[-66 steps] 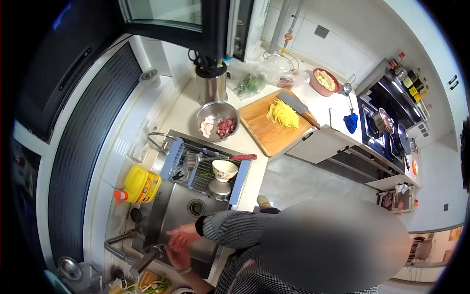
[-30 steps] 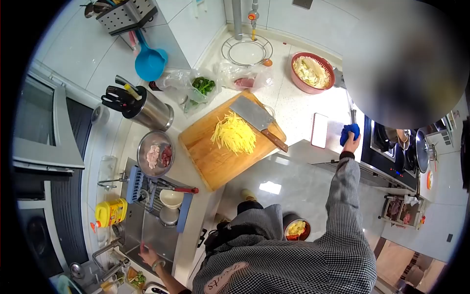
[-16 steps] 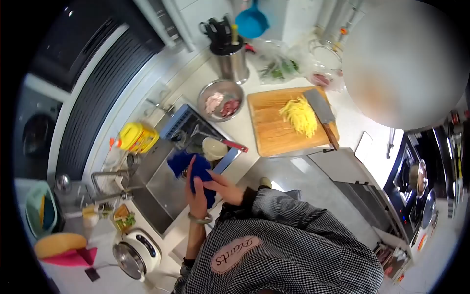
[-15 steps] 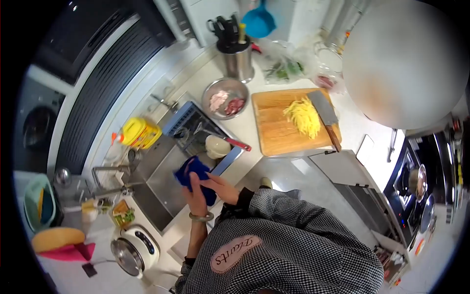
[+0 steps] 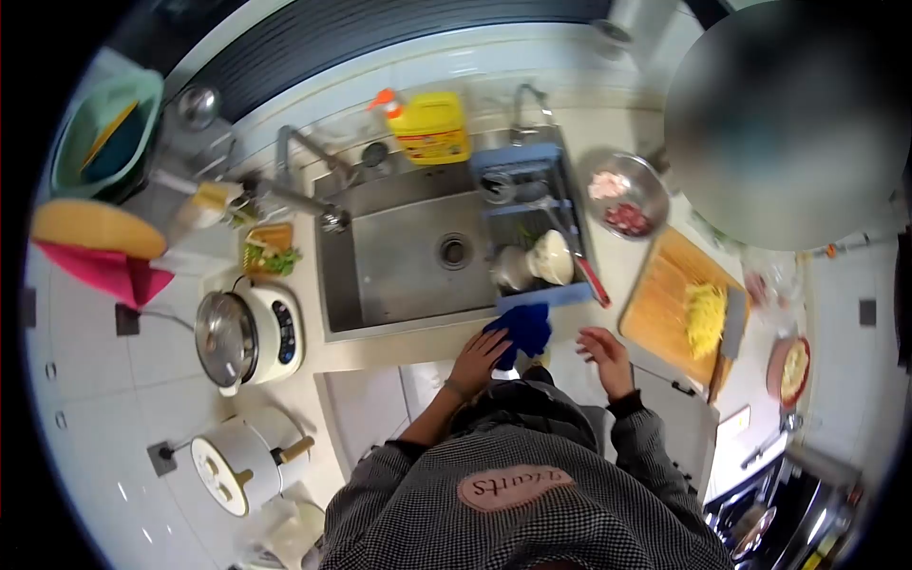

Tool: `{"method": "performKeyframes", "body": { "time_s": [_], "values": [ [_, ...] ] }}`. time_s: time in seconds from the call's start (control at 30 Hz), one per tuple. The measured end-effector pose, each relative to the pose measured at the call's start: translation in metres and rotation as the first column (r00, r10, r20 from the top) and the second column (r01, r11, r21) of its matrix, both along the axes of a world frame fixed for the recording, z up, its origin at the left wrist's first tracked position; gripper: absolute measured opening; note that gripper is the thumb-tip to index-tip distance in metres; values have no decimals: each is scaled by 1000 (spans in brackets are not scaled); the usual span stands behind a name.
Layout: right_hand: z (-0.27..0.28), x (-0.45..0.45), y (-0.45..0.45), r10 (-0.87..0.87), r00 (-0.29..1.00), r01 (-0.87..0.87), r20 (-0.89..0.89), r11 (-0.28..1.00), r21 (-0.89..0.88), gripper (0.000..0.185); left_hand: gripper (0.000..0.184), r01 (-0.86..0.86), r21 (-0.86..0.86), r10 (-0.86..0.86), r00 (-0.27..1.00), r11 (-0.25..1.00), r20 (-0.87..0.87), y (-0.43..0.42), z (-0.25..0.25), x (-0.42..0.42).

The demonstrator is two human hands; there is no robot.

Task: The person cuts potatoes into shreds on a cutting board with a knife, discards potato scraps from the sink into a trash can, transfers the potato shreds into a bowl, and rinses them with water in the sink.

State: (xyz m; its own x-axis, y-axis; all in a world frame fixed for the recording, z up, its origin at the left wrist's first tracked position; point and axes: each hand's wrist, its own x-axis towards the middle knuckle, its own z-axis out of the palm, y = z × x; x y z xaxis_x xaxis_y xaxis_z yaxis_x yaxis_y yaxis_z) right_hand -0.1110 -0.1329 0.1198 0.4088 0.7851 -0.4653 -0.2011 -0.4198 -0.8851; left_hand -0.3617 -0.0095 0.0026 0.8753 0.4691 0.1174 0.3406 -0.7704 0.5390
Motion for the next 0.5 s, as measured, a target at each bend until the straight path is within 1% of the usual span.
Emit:
{"method": "performKeyframes", "body": {
  "time_s": [0.07,0.1,0.13,0.2,0.23,0.3,0.33,0.4,0.43,0.5],
  "values": [
    [-4,-4,-1,0,1000,0,-12,999,-33,24,47,-220,-110,228,971,969,70,-3,0,-71],
    [-7,-6,3,7,1000,-8,-7,998,-57,24,45,-399,-107,408,909,911,84,-6,1,-103],
    [-8,-11,7,36,999,-37,-12,998,-56,24,43,-552,-115,558,830,826,25,-4,-12,-139],
    [-9,-21,19,17,1000,-20,-25,993,-113,23,41,-792,-21,790,610,610,-60,9,-4,-190],
    [-8,-27,29,40,999,-42,-25,993,-109,23,41,-852,113,859,510,512,-51,21,-6,-212],
    [-5,-41,47,60,998,-63,-35,993,-103,23,44,-931,182,948,308,318,-81,47,-12,-236],
    [-7,-46,55,83,995,-87,-46,993,-77,22,44,-935,178,951,298,307,-78,62,-20,-240],
    [-9,-58,72,104,994,-106,-29,992,-67,22,49,-908,273,948,308,319,-86,99,-36,-243],
    [-8,-63,83,113,993,-114,-17,992,-54,21,49,-911,267,949,306,315,-77,122,-36,-241],
    [-5,-73,98,120,993,-119,11,992,-46,22,54,-898,242,930,358,368,-85,167,-36,-233]
  ]
}}
